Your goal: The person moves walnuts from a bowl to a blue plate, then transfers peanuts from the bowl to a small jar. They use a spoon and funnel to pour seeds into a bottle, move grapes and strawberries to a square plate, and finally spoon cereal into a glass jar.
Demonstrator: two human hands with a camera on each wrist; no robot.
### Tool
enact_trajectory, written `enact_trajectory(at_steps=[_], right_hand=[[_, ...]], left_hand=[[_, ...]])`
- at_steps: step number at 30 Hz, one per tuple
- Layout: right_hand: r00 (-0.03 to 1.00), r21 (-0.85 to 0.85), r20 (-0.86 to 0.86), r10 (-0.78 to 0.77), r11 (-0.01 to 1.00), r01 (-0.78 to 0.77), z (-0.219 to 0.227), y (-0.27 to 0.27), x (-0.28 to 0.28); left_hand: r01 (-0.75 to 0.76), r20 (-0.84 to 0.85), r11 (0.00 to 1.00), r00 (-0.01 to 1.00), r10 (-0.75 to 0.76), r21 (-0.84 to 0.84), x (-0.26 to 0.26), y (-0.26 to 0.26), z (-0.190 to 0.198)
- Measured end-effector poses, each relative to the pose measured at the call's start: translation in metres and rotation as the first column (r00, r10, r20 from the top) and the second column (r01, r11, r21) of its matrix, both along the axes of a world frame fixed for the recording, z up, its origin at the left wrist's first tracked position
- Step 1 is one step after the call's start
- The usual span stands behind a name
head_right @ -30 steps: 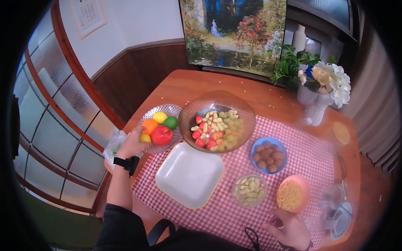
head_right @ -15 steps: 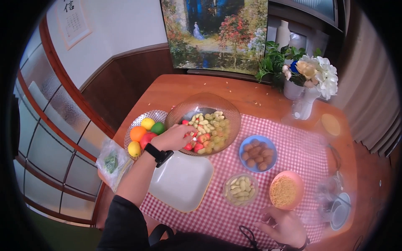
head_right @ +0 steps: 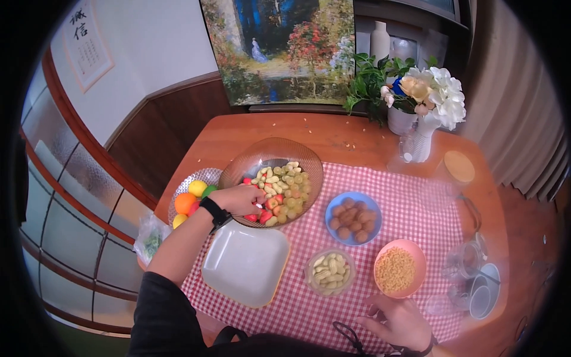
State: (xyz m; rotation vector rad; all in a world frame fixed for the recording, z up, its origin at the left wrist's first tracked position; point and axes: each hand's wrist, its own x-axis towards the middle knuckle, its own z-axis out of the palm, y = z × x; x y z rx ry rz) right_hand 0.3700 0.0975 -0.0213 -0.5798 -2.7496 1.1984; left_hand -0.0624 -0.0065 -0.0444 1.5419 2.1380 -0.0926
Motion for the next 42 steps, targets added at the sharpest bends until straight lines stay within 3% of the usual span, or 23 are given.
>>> enact_trajectory(at_steps=[2,3,5,6,12,16,18,22,32,34,38,42], right_hand=[[1.0,0.003,-0.017,0.015,1.0,-0.015,-0.003,0.002,0.001],[1.0,0.002,-0.016,0.015,1.0,-0.015,-0.002,0.003,0.0],[1.0,-0.004,0.011,0.022,1.0,-0.022,-0.002,0.005,-0.002],[1.0,-0.009,0.013,0.024,1.0,-0.024,-0.003,0.004,-0.002],[0.998,0.007,-0.027,0.056,0.998,-0.056,-0.005,0.005,-0.005],[0.999,-0.027,-0.024,0.046,0.999,-0.047,-0.004,0.003,-0.004],[0.999,-0.037,-0.022,0.042,0.998,-0.043,-0.002,0.003,-0.003],[0.999,-0.024,-0.021,0.03,0.999,-0.03,-0.004,0.003,0.001],[1.0,-0.054,-0.01,-0.011,0.998,0.01,-0.009,0.001,0.002],[1.0,-0.038,-0.024,0.017,0.999,-0.018,-0.01,0.001,0.0],[0.996,-0.006,-0.073,0.051,0.999,-0.052,-0.011,-0.001,-0.002],[0.995,-0.001,-0.079,0.059,0.998,-0.059,-0.009,-0.001,0.0]], left_hand=[[-0.065,0.121,0.984,0.992,0.045,0.167,0.006,-0.009,0.009],[-0.065,0.122,0.984,0.992,0.045,0.166,0.009,-0.012,0.01],[-0.065,0.012,0.903,0.998,0.067,0.425,0.015,-0.019,0.01],[-0.055,0.005,0.897,0.998,0.059,0.439,0.017,-0.022,0.012],[-0.085,0.075,0.961,0.995,0.067,0.262,0.026,-0.016,0.028],[-0.015,0.12,0.935,0.992,-0.03,0.355,0.023,0.007,0.004],[0.077,-0.033,0.964,0.997,-0.071,0.253,0.031,0.021,0.002],[0.019,-0.024,0.99,1.0,-0.016,0.139,0.04,0.038,-0.003],[-0.004,0.006,0.97,1.0,0.003,0.244,0.039,0.049,-0.013],[0.079,-0.17,0.944,0.985,-0.025,0.32,0.038,0.051,-0.024],[0.067,-0.137,0.946,0.99,-0.024,0.317,0.048,0.05,-0.004],[0.004,-0.044,0.899,0.999,0.017,0.439,0.054,0.037,0.029]])
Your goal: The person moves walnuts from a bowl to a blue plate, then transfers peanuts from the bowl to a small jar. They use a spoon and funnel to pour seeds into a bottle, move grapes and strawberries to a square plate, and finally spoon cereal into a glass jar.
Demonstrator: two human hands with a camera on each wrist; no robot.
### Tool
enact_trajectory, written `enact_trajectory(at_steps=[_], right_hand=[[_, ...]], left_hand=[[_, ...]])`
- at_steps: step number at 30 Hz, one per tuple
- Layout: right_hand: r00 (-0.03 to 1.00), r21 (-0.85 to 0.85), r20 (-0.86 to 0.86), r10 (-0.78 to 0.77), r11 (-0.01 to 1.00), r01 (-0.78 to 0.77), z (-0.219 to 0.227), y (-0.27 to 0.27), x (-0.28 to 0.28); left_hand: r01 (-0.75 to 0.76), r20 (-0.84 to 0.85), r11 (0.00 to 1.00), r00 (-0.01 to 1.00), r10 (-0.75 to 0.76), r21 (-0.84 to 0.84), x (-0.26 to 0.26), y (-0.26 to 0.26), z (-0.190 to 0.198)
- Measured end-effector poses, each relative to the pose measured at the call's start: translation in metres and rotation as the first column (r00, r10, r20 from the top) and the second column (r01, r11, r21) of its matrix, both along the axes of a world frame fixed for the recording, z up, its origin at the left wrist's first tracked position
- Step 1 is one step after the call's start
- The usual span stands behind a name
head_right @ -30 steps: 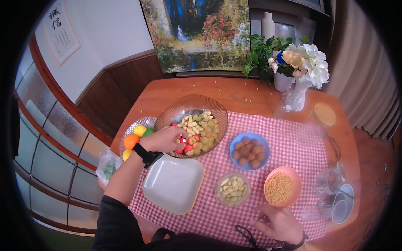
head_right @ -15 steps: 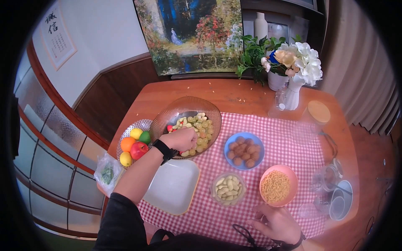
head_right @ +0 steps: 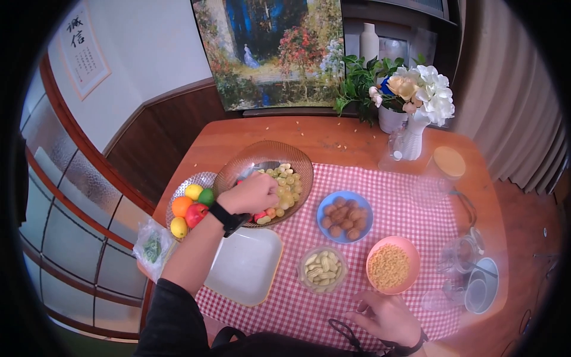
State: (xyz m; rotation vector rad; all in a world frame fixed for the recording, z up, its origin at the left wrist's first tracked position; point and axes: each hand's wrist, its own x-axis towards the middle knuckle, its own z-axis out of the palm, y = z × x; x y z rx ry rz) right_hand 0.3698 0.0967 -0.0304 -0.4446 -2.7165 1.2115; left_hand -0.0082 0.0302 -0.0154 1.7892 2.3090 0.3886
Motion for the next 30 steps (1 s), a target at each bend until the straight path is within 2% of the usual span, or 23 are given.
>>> enact_trajectory(at_steps=[2,3,5,6,8,9,11,15,17,23,28,30], right_hand=[[1.0,0.001,0.014,-0.004,1.0,0.004,0.0,-0.001,0.0],[1.0,0.0,0.016,0.002,1.0,-0.002,0.0,-0.001,-0.001],[0.999,-0.022,0.035,0.002,1.0,-0.001,-0.002,-0.002,-0.002],[0.999,-0.024,0.035,0.009,1.0,-0.008,-0.001,-0.002,-0.003],[1.0,-0.051,0.028,-0.011,0.999,0.012,0.0,-0.003,-0.002],[1.0,-0.054,0.029,-0.011,0.998,0.012,-0.002,-0.002,-0.002],[1.0,-0.04,-0.001,0.027,0.999,-0.027,-0.007,0.0,-0.002],[0.998,-0.046,0.049,0.033,0.998,-0.031,-0.005,-0.004,-0.007],[0.998,-0.086,0.058,-0.012,0.996,0.017,-0.004,-0.007,-0.01],[0.997,-0.076,0.072,-0.028,0.997,0.033,0.0,-0.008,-0.004],[0.995,-0.085,0.094,-0.043,0.995,0.051,-0.002,-0.008,0.0],[0.995,-0.086,0.093,-0.042,0.995,0.05,-0.002,-0.008,-0.002]], left_hand=[[0.025,0.076,0.986,0.996,-0.038,0.164,-0.002,-0.014,0.011],[0.019,0.078,0.986,0.996,-0.032,0.163,-0.001,-0.024,0.018],[-0.072,0.249,0.963,0.969,0.006,0.259,0.011,-0.049,0.036],[-0.078,0.249,0.963,0.968,0.012,0.257,0.014,-0.063,0.039],[-0.183,0.395,0.94,0.917,0.057,0.288,0.02,-0.097,0.034],[-0.181,0.37,0.937,0.927,0.06,0.3,0.02,-0.114,0.025],[-0.238,0.415,0.942,0.901,0.123,0.237,0.029,-0.138,0.014],[-0.219,0.409,0.969,0.899,0.154,0.117,0.046,-0.153,-0.02],[-0.041,0.343,0.995,0.939,0.006,0.093,0.05,-0.15,-0.038],[-0.006,0.309,1.0,0.951,-0.003,0.029,0.057,-0.136,-0.065],[-0.015,0.291,1.0,0.956,0.021,-0.024,0.06,-0.136,-0.072],[-0.035,0.241,0.989,0.968,0.069,-0.141,0.059,-0.14,-0.066]])
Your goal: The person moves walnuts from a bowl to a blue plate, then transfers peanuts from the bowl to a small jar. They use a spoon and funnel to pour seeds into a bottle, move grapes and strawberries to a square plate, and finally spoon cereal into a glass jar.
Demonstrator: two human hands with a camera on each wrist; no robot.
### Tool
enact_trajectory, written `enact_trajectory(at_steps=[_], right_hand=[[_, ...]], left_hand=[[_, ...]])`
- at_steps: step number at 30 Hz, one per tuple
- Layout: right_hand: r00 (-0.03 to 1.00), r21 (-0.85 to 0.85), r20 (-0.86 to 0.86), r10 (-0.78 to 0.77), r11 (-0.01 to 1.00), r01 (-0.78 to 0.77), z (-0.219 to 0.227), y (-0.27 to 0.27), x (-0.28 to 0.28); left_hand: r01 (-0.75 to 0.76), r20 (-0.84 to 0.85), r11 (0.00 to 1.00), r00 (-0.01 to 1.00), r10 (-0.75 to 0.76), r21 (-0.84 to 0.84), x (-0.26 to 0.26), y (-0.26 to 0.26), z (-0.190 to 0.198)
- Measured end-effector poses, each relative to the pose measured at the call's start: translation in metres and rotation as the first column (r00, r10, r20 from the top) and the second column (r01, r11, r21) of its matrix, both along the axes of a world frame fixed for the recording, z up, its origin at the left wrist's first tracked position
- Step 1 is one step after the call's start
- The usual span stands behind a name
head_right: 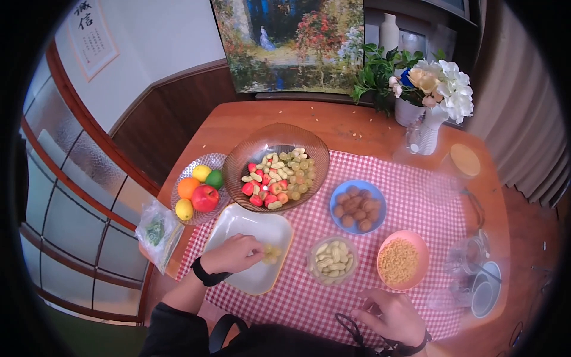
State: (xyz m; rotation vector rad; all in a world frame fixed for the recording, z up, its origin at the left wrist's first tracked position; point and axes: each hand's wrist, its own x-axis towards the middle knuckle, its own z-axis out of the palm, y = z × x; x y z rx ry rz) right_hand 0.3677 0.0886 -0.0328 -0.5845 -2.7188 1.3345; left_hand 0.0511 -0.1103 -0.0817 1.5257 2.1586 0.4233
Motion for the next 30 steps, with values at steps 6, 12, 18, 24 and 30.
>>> enact_trajectory(at_steps=[6,12,18,24,30], right_hand=[[1.0,0.014,-0.005,0.012,1.0,-0.012,0.002,0.0,-0.005],[1.0,0.029,0.0,0.009,1.0,-0.009,0.002,-0.002,-0.005],[1.0,0.029,-0.005,0.017,0.999,-0.017,0.003,0.001,0.0],[1.0,0.026,-0.007,0.009,1.0,-0.009,0.001,0.004,0.0],[1.0,0.015,0.002,0.03,0.999,-0.03,-0.002,0.006,-0.002]], left_hand=[[-0.165,0.029,0.97,0.986,0.163,0.18,-0.02,0.0,0.06],[-0.091,0.018,0.931,0.996,0.091,0.352,-0.072,0.04,0.052],[-0.083,-0.197,0.99,0.975,0.104,0.114,-0.094,0.065,0.034],[-0.135,0.057,0.99,0.989,0.137,-0.035,-0.11,0.07,0.039],[-0.087,0.098,0.996,0.991,0.087,-0.012,-0.102,0.082,0.033]])
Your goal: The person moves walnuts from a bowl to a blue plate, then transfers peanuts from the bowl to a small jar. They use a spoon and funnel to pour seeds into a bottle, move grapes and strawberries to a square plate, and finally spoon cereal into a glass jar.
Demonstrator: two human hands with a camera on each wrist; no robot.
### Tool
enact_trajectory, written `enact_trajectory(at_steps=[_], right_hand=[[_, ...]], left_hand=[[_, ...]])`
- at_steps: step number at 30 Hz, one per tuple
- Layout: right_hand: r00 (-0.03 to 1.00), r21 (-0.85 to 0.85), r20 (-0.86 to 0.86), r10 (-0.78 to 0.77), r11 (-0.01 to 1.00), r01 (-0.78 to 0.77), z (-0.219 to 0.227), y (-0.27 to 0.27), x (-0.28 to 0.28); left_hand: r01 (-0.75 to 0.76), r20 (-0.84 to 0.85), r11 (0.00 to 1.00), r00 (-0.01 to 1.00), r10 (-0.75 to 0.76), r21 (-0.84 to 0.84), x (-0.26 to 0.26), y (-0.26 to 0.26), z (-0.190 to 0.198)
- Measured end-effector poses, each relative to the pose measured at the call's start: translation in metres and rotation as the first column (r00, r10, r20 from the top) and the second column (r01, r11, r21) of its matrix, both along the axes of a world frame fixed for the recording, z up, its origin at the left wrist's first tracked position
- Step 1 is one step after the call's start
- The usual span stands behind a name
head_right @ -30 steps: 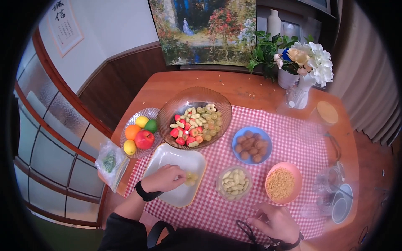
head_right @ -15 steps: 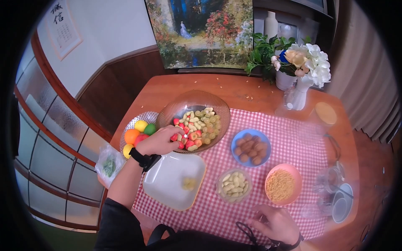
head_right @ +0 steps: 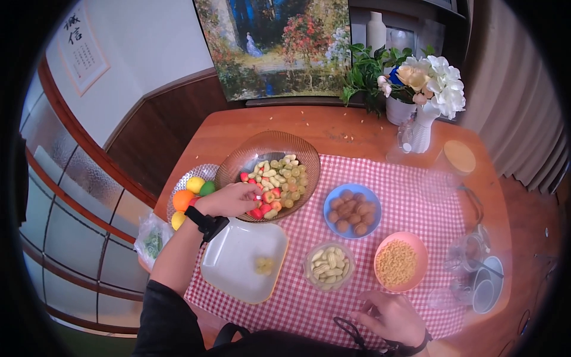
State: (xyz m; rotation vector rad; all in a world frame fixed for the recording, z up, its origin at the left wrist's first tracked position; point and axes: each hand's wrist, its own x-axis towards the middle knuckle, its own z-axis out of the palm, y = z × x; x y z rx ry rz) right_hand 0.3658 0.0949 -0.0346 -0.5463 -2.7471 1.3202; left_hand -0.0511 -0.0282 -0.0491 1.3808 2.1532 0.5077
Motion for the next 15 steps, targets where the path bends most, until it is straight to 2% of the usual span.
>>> enact_trajectory(at_steps=[1,3,4,6,12,15], right_hand=[[1.0,0.003,-0.006,0.005,1.0,-0.005,0.002,0.0,-0.001],[1.0,0.007,-0.012,0.008,1.0,-0.008,0.004,-0.001,-0.001],[1.0,0.011,-0.01,0.007,1.0,-0.006,0.005,-0.002,-0.002],[1.0,0.016,-0.008,0.003,1.0,-0.003,0.005,-0.002,-0.002],[1.0,0.003,-0.004,0.008,1.0,-0.008,0.003,-0.002,-0.001],[0.999,0.029,-0.028,0.032,0.999,-0.031,0.002,-0.002,-0.001]], left_hand=[[0.0,0.0,1.0,1.0,0.0,0.0,0.001,0.004,0.001],[0.073,-0.015,0.989,0.997,-0.076,-0.126,0.002,0.012,0.007],[0.075,-0.015,0.989,0.997,-0.077,-0.125,0.006,0.015,0.01],[0.098,-0.024,0.967,0.994,-0.107,-0.236,0.013,0.021,0.015],[0.178,-0.081,0.912,0.972,-0.222,-0.369,0.012,0.033,0.015],[0.169,-0.091,0.908,0.971,-0.219,-0.385,0.011,0.039,0.008]])
